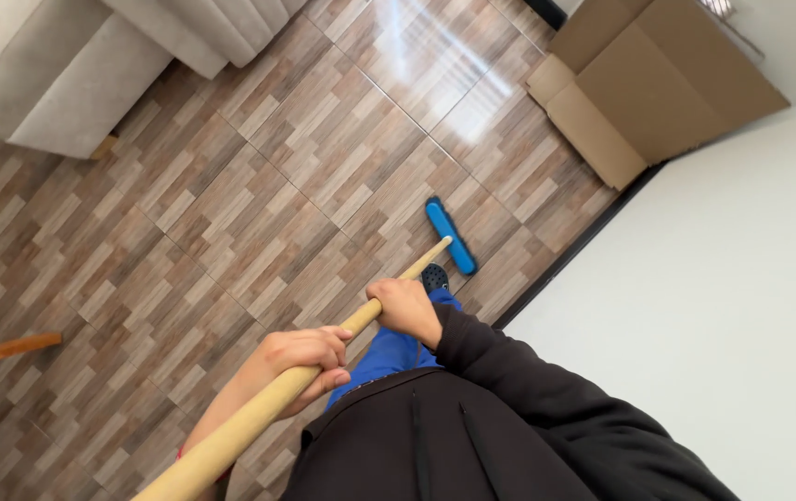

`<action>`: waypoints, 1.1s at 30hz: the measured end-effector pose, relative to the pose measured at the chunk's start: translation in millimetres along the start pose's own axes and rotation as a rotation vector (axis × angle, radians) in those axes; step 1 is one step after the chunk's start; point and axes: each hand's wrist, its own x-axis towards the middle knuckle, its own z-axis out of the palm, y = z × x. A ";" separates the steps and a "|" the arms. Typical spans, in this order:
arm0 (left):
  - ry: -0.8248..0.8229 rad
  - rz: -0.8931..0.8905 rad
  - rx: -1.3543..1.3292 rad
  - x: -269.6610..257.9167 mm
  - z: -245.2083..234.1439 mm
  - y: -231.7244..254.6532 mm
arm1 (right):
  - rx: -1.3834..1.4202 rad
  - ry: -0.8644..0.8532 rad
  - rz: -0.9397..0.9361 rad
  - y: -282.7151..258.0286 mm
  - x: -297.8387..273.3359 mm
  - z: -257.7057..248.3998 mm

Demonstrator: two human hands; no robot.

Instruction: The person moves chairs and a table to clear space, then uses a squeegee to clean the tiled floor.

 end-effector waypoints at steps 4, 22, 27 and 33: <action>0.003 0.045 0.015 6.0 17.9 -26.0 | -0.180 -0.025 0.146 26.5 -19.5 -9.9; -0.101 0.275 -0.036 -31.7 61.6 -22.5 | -0.106 0.180 0.101 21.9 -107.4 63.8; -0.236 0.023 -0.041 -69.0 27.3 14.8 | 0.023 0.022 -0.012 -25.9 -93.2 73.4; -0.020 0.221 -0.022 -37.1 44.5 -20.4 | -0.192 0.122 0.066 37.2 -71.3 36.2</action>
